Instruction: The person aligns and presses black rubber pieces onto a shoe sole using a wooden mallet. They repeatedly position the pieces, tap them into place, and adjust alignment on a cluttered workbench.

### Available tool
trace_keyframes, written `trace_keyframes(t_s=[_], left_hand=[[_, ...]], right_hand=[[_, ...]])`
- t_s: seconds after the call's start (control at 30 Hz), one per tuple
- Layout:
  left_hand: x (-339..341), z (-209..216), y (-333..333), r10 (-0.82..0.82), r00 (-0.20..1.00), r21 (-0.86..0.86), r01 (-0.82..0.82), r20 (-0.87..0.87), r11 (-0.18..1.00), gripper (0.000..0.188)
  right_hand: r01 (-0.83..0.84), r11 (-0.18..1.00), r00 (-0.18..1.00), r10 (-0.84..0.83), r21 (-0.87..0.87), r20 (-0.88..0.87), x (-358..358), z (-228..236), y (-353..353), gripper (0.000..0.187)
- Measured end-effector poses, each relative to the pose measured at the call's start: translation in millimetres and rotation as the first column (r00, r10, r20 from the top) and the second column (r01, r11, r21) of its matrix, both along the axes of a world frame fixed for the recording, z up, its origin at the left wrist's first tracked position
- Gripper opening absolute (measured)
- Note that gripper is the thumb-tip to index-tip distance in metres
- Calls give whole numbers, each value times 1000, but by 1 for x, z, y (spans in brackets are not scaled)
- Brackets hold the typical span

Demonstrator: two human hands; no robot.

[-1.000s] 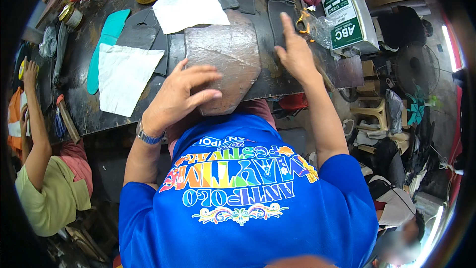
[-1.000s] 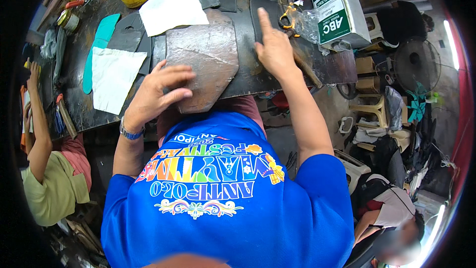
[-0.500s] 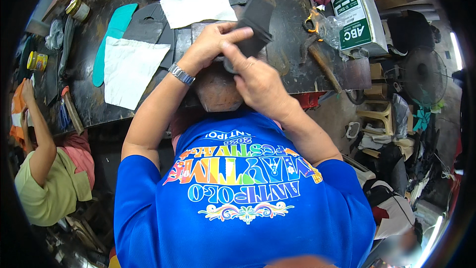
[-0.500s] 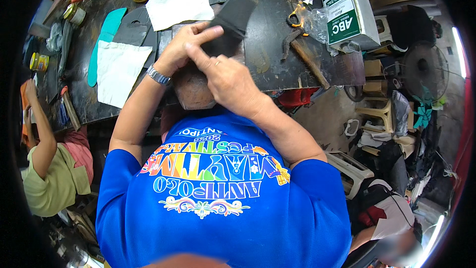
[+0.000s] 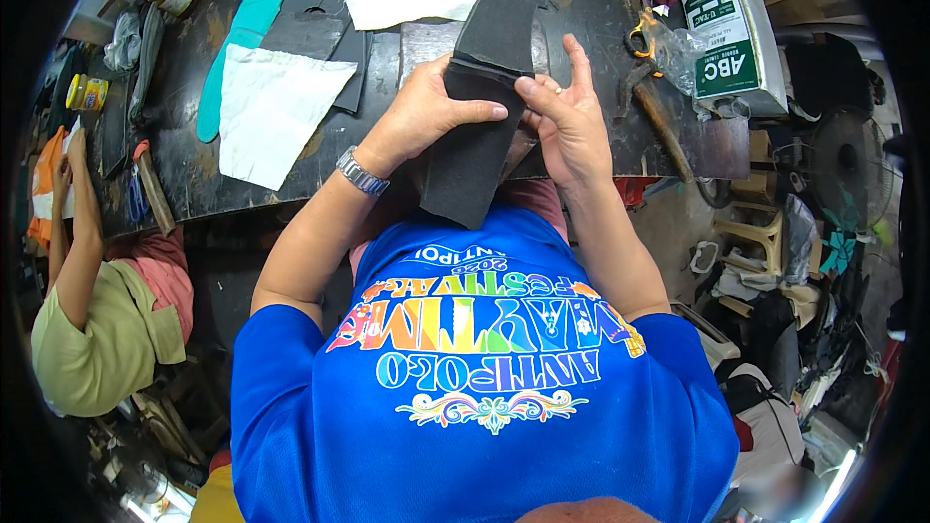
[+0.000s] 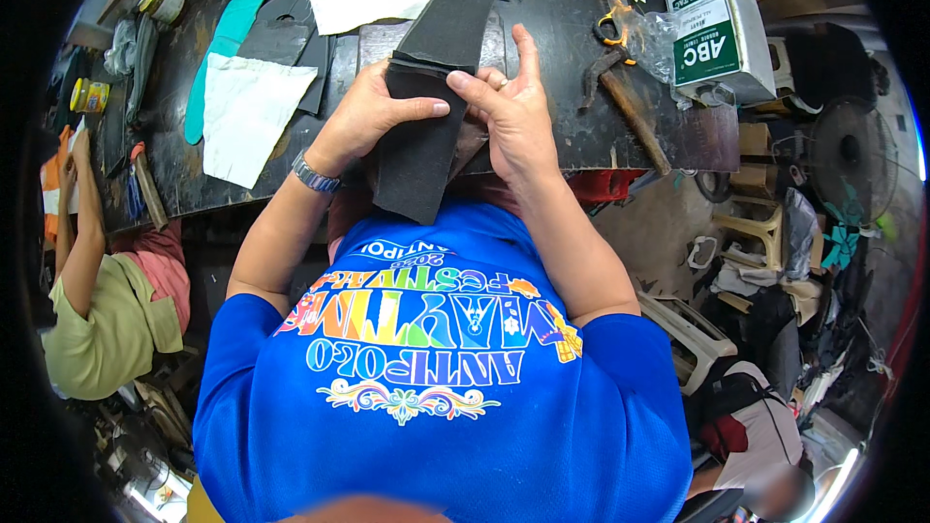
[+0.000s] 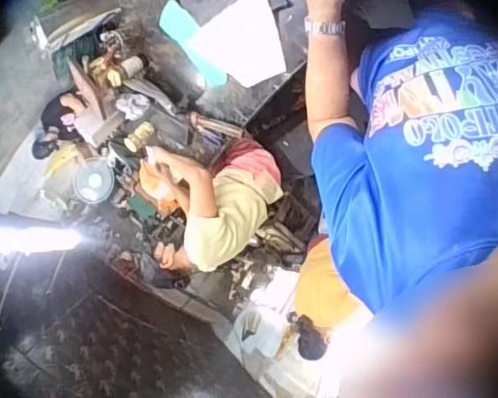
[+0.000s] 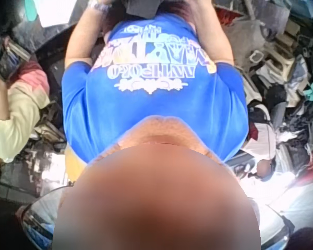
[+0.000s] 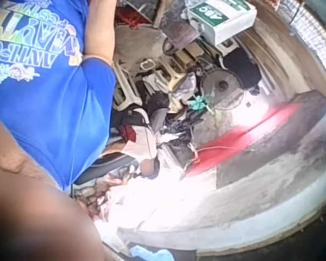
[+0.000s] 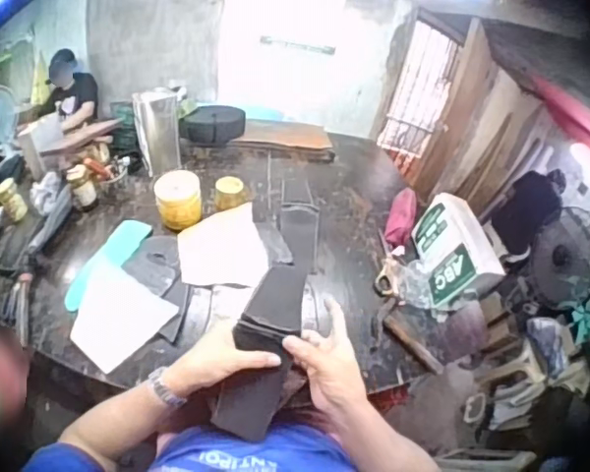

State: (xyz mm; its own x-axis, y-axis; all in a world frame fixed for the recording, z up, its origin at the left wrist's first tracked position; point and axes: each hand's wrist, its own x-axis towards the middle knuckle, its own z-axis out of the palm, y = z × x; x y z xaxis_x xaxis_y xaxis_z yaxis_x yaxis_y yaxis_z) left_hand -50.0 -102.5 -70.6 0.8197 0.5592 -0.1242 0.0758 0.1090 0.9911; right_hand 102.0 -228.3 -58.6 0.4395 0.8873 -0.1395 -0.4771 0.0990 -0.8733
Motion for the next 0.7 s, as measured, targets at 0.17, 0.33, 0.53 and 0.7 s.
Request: trace_keyframes(t_s=[0.17,0.33,0.53,0.7], left_hand=[[-7,4,1,77,989,-254,-44,122,966,42],[-5,-1,7,97,986,-280,-56,133,958,33],[-1,-4,2,103,975,-237,-55,197,970,31],[0,-6,2,105,981,-250,-62,161,966,29]], right_hand=[[9,1000,999,-9,-1,35,-2,-6,8,99],[-3,1000,1000,3,17,4,0,-2,7,101],[15,997,984,-2,75,-178,-5,-2,13,98],[31,992,995,-19,123,-103,-14,-7,21,96]])
